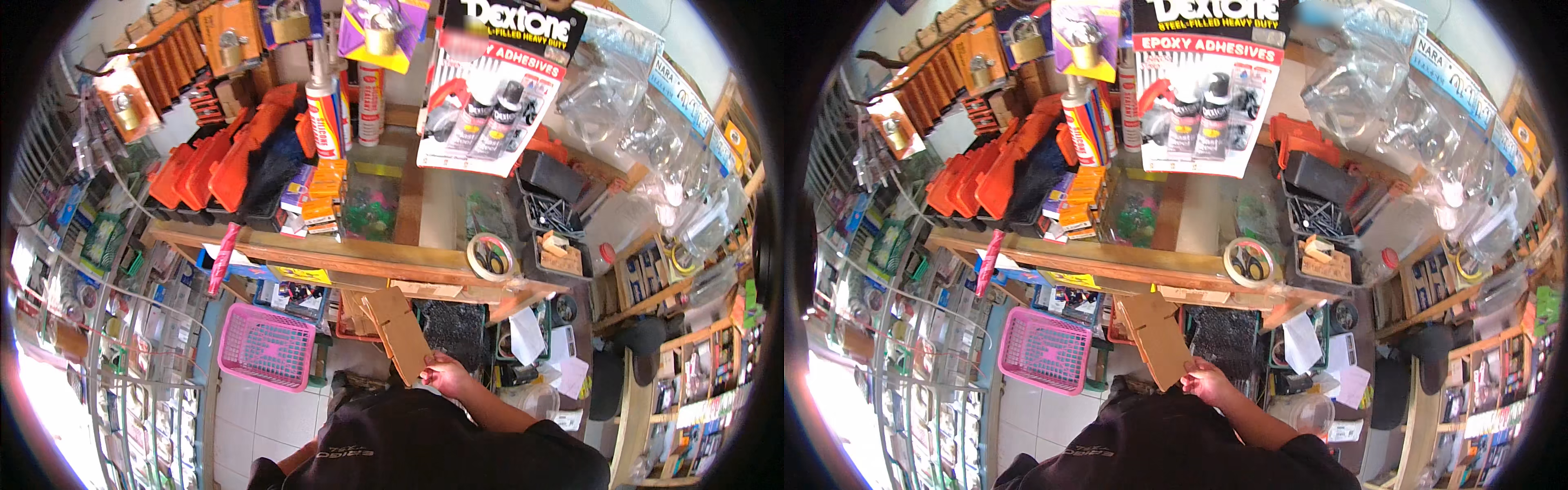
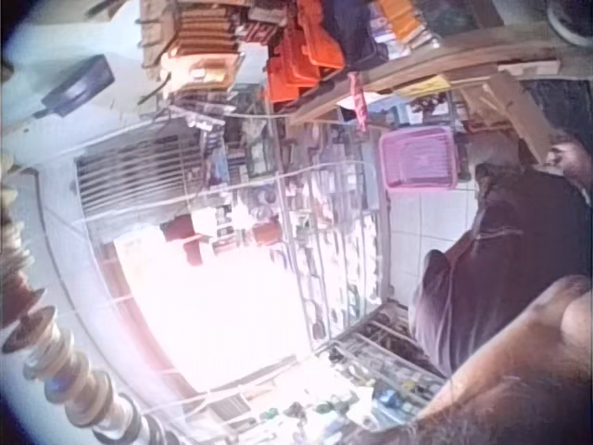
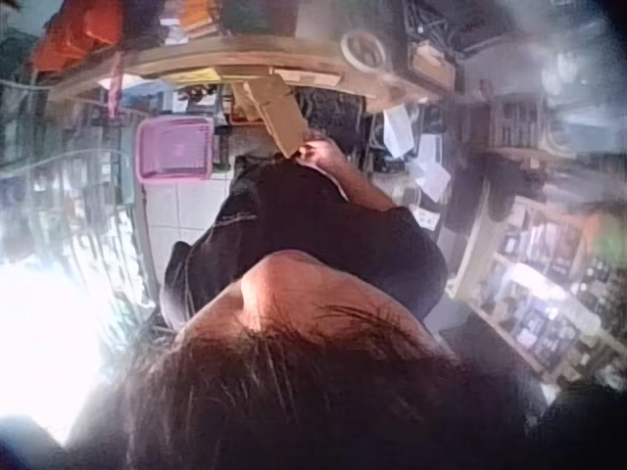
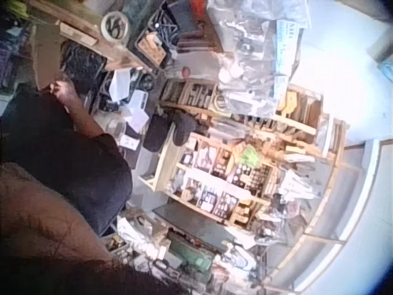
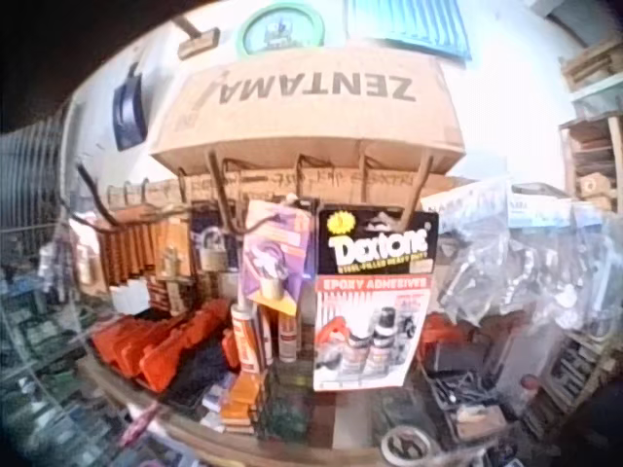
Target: The person folds a flat cardboard sheet into a box shape by hand and secures the bottom and side flaps with pieces of tape cut using scissors.
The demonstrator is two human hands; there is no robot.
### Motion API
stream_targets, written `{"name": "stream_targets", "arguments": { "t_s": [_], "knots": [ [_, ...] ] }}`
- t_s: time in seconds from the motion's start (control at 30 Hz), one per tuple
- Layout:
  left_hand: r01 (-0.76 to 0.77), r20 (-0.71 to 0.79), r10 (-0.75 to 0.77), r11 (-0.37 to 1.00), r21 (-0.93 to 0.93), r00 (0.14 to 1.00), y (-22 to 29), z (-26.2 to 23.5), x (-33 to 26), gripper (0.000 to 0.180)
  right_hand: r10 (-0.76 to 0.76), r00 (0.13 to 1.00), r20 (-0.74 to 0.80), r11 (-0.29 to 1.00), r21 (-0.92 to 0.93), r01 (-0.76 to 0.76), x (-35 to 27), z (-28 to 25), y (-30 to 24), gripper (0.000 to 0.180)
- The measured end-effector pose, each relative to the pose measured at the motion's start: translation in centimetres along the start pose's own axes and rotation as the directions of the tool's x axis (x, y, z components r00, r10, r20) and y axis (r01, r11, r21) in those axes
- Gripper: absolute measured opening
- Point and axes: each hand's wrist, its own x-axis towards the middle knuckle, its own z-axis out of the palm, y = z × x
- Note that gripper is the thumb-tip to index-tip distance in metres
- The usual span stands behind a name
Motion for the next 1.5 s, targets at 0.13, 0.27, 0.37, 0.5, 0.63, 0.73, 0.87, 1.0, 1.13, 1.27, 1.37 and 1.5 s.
{"name": "stream_targets", "arguments": {
  "t_s": [0.13,0.27,0.37,0.5,0.63,0.73,0.87,1.0,1.13,1.27,1.37,1.5],
  "knots": [
    [-0.103,0.177,0.116,0.992,-0.077,0.977,-0.7,-0.5,-2.9,0.051,0.031,0.983,0.182,0.999,-0.019,-0.028,1.1,1.7,-0.4,0.012],
    [-0.468,0.209,0.520,0.847,-0.252,0.828,5.1,-3.2,-6.9,0.056,-0.005,0.968,0.250,0.993,-0.112,0.034,0.8,4.9,-1.0,0.020],
    [-0.663,-0.161,0.665,0.745,0.075,0.729,21.8,-5.4,-16.7,0.043,-0.067,0.959,0.274,0.982,-0.150,0.112,1.6,5.1,-0.4,0.022],
    [-0.591,-0.140,0.705,0.449,-0.670,0.695,30.7,-6.0,-20.0,0.044,-0.079,0.966,0.245,0.947,-0.284,0.150,1.6,8.2,0.0,0.021],
    [-0.548,-0.159,0.707,0.364,-0.753,0.689,32.5,-5.7,-18.0,0.044,-0.101,0.973,0.205,0.881,-0.435,0.184,1.5,9.0,0.7,0.025],
    [-0.534,-0.085,0.691,0.468,-0.704,0.718,33.0,-5.6,-17.4,0.043,-0.156,0.972,0.178,0.822,-0.522,0.228,2.1,8.9,1.4,0.025],
    [-0.802,0.025,0.839,0.527,-0.280,0.543,32.6,-6.7,-14.9,0.043,-0.287,0.950,0.120,0.716,-0.632,0.296,1.8,9.6,1.6,0.019],
    [-0.541,0.124,0.853,0.427,-0.724,0.508,32.0,-8.2,-12.2,0.048,-0.416,0.909,0.034,0.724,-0.592,0.354,1.6,11.3,2.2,0.013],
    [-0.271,0.212,0.839,0.384,-0.883,0.501,33.4,-8.1,-12.5,0.069,-0.392,0.920,0.008,0.807,-0.478,0.348,1.5,11.4,3.1,0.009],
    [-0.331,0.311,0.741,0.578,-0.746,0.594,34.3,-7.8,-13.5,0.079,-0.346,0.938,0.026,0.870,-0.366,0.332,1.0,11.6,3.5,0.008],
    [-0.131,0.423,0.751,0.553,-0.823,0.507,34.6,-7.5,-13.6,0.083,-0.255,0.967,0.022,0.946,-0.203,0.254,0.5,11.6,4.0,0.010],
    [-0.148,0.533,0.735,0.635,-0.759,0.419,34.8,-6.4,-14.0,0.088,-0.232,0.972,0.048,0.951,-0.197,0.237,0.3,12.6,4.6,0.011]
  ]
}}
